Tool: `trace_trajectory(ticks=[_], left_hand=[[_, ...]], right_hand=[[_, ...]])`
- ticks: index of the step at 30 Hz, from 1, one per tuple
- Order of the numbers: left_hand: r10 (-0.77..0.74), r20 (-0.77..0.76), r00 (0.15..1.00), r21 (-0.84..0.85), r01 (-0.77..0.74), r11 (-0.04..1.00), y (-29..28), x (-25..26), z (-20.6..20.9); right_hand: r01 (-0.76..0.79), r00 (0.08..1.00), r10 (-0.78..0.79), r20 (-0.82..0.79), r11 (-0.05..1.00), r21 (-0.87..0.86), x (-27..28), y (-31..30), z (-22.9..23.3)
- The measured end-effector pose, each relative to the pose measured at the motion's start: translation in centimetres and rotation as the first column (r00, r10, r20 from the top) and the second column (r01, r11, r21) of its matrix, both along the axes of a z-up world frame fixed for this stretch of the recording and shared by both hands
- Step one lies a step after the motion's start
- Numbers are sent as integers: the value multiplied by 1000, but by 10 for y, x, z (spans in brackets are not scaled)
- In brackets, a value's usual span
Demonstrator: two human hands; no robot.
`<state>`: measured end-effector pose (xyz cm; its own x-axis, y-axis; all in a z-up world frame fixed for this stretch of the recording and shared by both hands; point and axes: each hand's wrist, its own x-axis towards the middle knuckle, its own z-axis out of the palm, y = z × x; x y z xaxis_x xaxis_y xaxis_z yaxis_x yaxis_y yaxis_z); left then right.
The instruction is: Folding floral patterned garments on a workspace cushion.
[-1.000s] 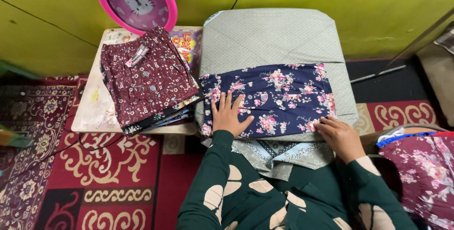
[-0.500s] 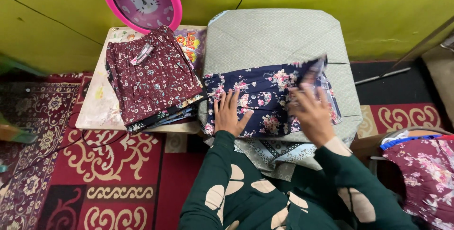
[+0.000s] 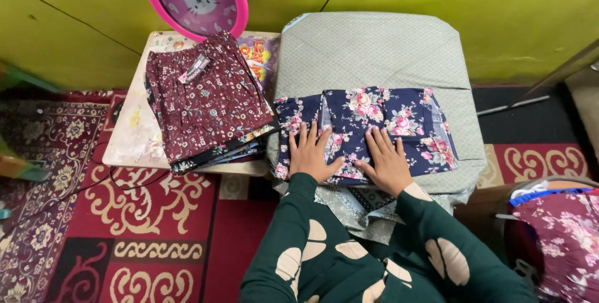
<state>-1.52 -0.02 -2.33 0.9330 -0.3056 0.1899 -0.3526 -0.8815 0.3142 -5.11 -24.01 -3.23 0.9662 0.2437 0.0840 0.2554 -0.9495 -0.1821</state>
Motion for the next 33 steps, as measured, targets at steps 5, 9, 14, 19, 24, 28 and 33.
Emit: trace_trajectory(ticks=[5, 9, 14, 19, 24, 28, 33], left_hand=[[16, 8, 1000, 4, -16, 1000, -2, 3, -1], [15, 16, 1000, 4, -15, 1000, -1, 4, -4], [16, 24, 1000, -6, -15, 1000, 0, 6, -4], [8, 33, 999, -22, -8, 1000, 0, 3, -2], [7, 34, 999, -25, -7, 1000, 0, 5, -7], [1, 47, 999, -26, 0, 1000, 0, 4, -8], [13, 42, 999, -39, -11, 999, 1, 3, -10]], right_hand=[[43, 997, -44, -62, 999, -21, 46, 9, 12], [140, 980, -133, -149, 989, 42, 106, 24, 28], [202, 953, -193, -235, 979, 16, 129, 30, 9], [217, 964, -209, -164, 976, 30, 103, 32, 21], [175, 977, -169, -128, 984, 39, 42, 18, 26], [256, 952, -249, -177, 967, 13, 5, -31, 8], [589, 807, -590, 5, 806, 61, -19, -107, -24]])
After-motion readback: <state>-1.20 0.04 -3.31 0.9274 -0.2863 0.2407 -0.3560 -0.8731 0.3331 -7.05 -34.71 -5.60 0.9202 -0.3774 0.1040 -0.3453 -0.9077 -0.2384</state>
